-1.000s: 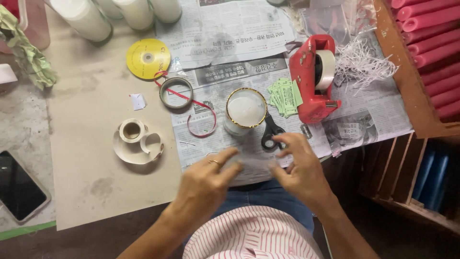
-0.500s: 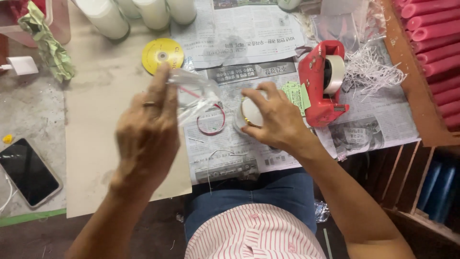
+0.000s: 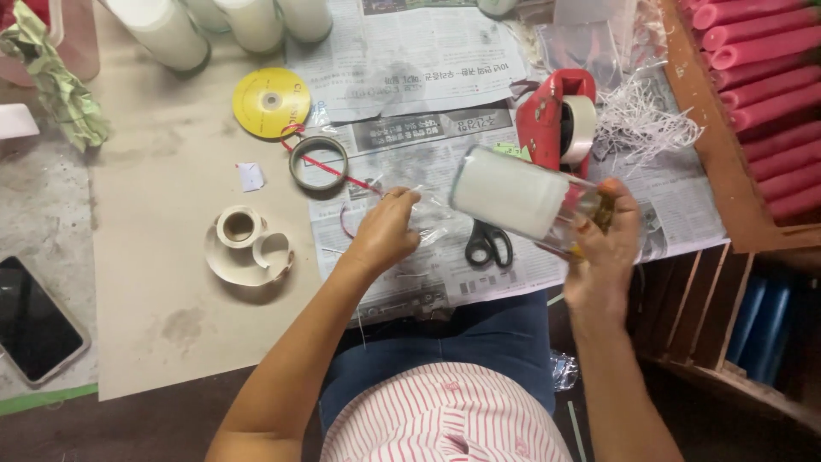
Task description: Applying decorative gold bands to glass candle jars and securing them with tape before placing them in sleeves.
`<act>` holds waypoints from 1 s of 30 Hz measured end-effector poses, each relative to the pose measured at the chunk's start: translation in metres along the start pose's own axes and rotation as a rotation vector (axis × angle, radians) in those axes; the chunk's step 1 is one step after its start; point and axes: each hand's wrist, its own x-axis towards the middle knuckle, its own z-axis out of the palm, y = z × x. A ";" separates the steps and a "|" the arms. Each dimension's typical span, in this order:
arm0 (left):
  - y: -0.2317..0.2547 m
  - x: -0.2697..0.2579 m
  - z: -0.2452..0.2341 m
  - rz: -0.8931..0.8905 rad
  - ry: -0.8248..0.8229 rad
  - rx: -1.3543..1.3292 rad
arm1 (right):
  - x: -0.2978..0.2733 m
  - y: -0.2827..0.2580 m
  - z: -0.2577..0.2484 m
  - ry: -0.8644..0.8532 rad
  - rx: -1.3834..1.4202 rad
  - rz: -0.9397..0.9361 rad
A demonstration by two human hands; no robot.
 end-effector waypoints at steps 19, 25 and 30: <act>0.048 -0.015 -0.053 0.113 0.041 -0.187 | -0.016 0.038 0.033 -0.286 -0.642 -0.344; 0.032 -0.007 -0.053 0.247 0.324 -0.304 | 0.020 0.013 0.092 -0.477 -0.963 -0.321; -0.011 -0.008 -0.031 -0.150 0.443 -0.478 | 0.045 0.000 0.105 -0.717 -0.868 -0.073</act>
